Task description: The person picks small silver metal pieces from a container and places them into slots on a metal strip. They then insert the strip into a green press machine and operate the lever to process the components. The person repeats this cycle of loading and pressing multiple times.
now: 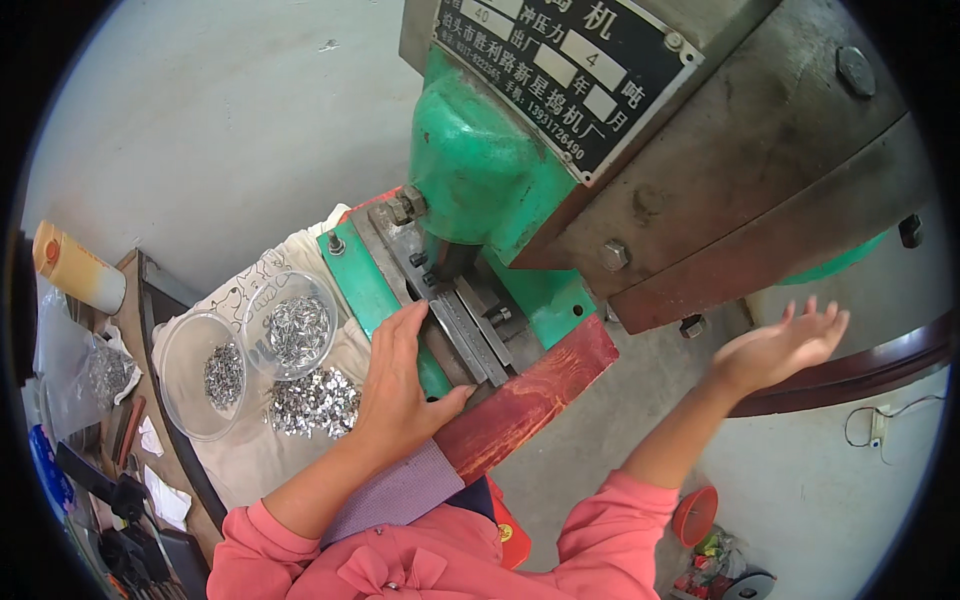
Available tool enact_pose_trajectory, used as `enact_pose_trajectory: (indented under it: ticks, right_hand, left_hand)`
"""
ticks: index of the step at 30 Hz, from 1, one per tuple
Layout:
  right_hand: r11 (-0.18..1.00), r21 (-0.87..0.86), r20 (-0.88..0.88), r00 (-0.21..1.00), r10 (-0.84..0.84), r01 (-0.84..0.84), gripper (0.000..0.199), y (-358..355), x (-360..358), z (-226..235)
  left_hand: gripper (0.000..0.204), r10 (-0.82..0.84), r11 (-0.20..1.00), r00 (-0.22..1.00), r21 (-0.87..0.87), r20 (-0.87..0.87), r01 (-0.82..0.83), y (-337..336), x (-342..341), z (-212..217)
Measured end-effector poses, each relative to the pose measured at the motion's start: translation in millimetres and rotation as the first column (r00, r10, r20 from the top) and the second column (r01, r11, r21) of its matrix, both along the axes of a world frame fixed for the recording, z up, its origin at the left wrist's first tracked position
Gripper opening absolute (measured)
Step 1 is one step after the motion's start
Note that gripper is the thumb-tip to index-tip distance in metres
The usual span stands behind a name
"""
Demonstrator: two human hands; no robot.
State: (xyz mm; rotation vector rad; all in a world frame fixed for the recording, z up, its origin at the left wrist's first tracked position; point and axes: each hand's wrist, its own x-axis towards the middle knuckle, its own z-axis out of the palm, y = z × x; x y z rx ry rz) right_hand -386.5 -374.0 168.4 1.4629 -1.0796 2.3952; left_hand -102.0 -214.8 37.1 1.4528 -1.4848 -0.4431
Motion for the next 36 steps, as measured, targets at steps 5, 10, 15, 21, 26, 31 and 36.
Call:
enact_pose_trajectory:
  ticks: [5,10,15,21,26,31,36]
  right_hand:
    - [0.954,0.134,-0.033,0.961,0.275,-0.269,0.058,-52,-46,61]
    - [0.944,0.231,-0.157,0.949,0.273,-0.234,0.058,-73,-84,78]
    - [0.925,0.333,-0.202,0.944,0.259,-0.183,0.058,-87,-115,143]
    - [0.919,0.368,-0.275,0.927,0.253,-0.142,0.058,-99,-102,188]
    - [0.921,0.369,-0.277,0.932,0.233,-0.121,0.058,-102,-91,194]
    - [0.932,0.345,-0.249,0.947,0.201,-0.107,0.058,-98,-86,182]
    - [0.950,0.301,-0.206,0.966,0.155,-0.088,0.059,-92,-79,158]
  left_hand:
    - [0.102,0.040,0.999,0.999,0.015,-0.027,-0.039,-8,-10,-2]
    - [0.099,0.116,0.993,0.993,0.023,-0.006,-0.116,-11,-14,-3]
    - [0.096,0.130,0.991,0.991,0.011,0.010,-0.130,-16,-10,0]
    - [0.092,0.212,0.977,0.973,-0.017,0.096,-0.211,-43,2,-2]
    - [0.091,0.222,0.974,0.971,0.020,0.087,-0.224,-58,11,-1]
    - [0.091,0.224,0.974,0.971,0.011,0.079,-0.225,-64,14,-2]
    - [0.090,0.232,0.973,0.970,-0.010,0.075,-0.231,-64,15,-5]
